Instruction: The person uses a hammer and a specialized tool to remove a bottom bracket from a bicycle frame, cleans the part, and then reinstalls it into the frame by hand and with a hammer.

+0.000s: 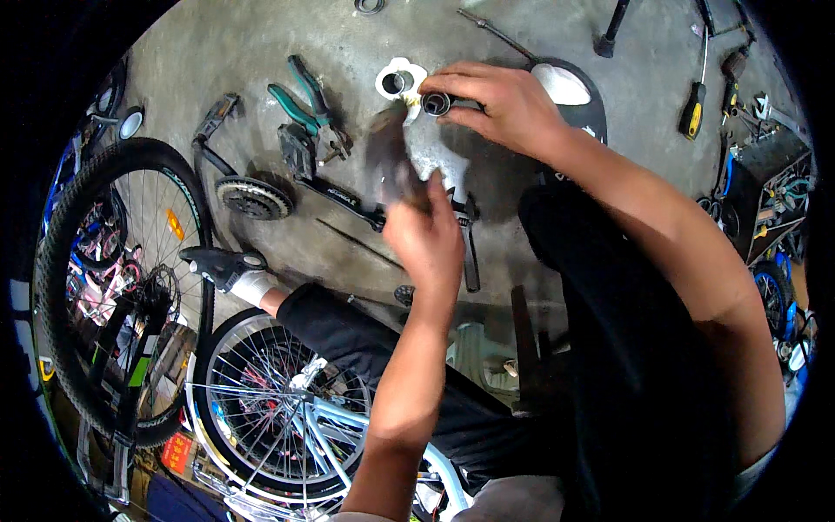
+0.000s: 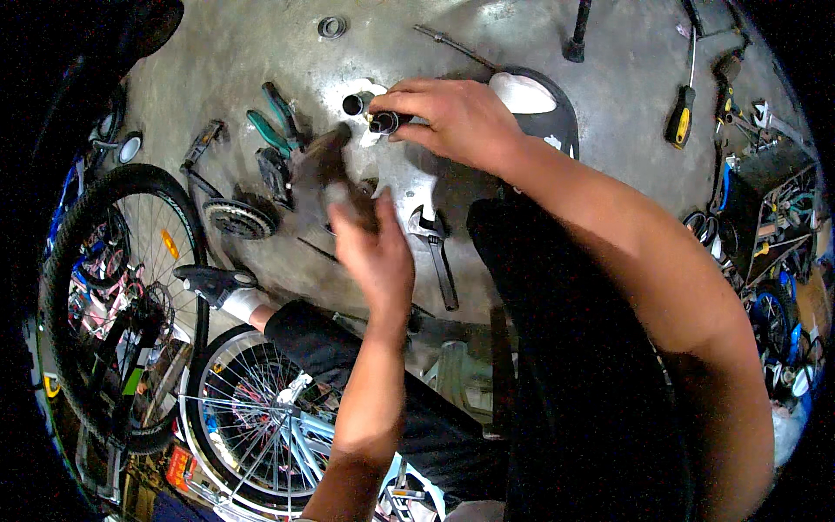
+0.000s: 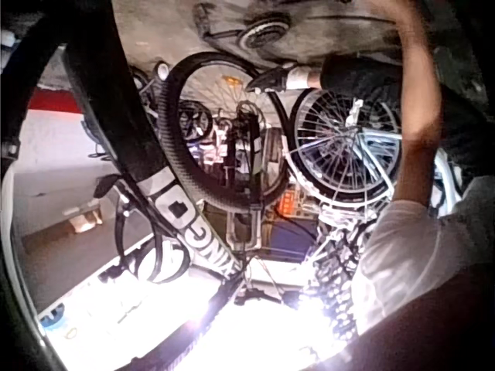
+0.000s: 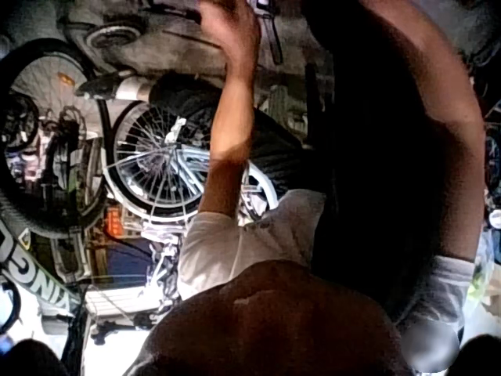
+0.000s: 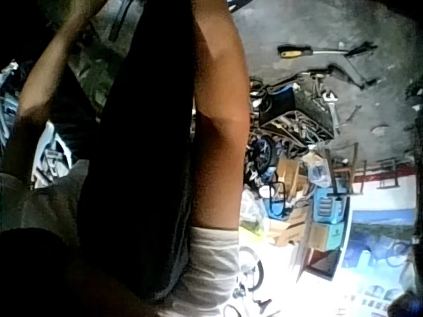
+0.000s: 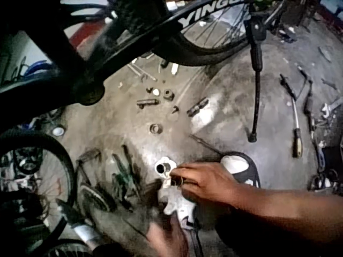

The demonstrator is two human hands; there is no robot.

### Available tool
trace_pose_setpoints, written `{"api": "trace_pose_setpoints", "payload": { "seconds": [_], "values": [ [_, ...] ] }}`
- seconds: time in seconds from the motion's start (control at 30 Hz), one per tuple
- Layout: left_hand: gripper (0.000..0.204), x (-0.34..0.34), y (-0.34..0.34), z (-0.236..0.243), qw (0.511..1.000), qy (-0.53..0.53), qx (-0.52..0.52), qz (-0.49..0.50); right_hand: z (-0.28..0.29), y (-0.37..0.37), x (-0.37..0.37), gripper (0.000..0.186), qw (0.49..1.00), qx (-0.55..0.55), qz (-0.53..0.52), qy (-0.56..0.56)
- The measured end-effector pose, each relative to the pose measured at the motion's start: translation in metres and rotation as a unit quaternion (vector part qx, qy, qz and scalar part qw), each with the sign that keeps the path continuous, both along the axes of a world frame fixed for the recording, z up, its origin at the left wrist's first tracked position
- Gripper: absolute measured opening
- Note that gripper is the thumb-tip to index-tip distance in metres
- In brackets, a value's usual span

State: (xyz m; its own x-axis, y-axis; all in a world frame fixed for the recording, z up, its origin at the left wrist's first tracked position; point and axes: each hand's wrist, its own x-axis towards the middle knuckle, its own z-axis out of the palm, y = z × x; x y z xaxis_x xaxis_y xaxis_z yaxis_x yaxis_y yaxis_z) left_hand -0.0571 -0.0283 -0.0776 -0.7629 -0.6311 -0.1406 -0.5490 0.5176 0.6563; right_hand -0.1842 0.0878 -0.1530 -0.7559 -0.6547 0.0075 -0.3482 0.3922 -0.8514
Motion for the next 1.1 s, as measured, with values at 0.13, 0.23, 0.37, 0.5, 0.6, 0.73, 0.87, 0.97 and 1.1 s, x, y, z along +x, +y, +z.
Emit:
{"api": "trace_pose_setpoints", "payload": {
  "seconds": [0.13, 0.23, 0.37, 0.5, 0.6, 0.73, 0.87, 0.97, 1.1],
  "values": [
    [0.032, 0.003, -0.003, -0.002, 0.993, -0.105, 0.040, -0.036, -0.001, 0.001, 0.001, 0.041, 1.000, 0.012, -0.012, 0.014],
    [0.033, -0.004, -0.004, -0.002, 0.987, -0.136, 0.079, -0.036, -0.002, 0.002, -0.005, 0.052, 1.000, 0.021, -0.006, 0.005],
    [0.035, -0.005, -0.002, 0.002, 0.989, -0.129, 0.070, -0.019, 0.008, -0.003, 0.001, 0.047, 0.997, 0.059, 0.009, -0.039],
    [0.035, -0.004, -0.003, -0.004, 0.993, -0.109, 0.038, -0.031, -0.001, 0.000, -0.003, 0.041, 0.999, 0.035, -0.001, -0.012],
    [0.035, -0.007, -0.002, -0.001, 0.993, -0.112, 0.032, -0.024, 0.000, 0.000, -0.002, 0.042, 0.999, 0.031, -0.011, -0.016],
    [0.036, -0.008, -0.002, 0.001, 0.990, -0.130, 0.047, -0.008, 0.000, 0.002, 0.000, 0.043, 0.999, 0.037, -0.026, -0.019],
    [0.036, -0.008, -0.001, 0.009, 0.987, -0.153, 0.054, 0.005, -0.002, 0.002, 0.000, 0.044, 0.998, 0.058, -0.019, -0.015],
    [0.034, -0.007, -0.001, 0.014, 0.990, -0.120, 0.068, 0.032, -0.005, 0.003, -0.001, 0.043, 0.999, 0.041, -0.018, -0.009],
    [0.038, -0.010, -0.005, 0.006, 0.990, -0.059, 0.118, 0.044, -0.005, 0.001, -0.002, 0.043, 1.000, 0.021, -0.013, -0.008]
  ]
}}
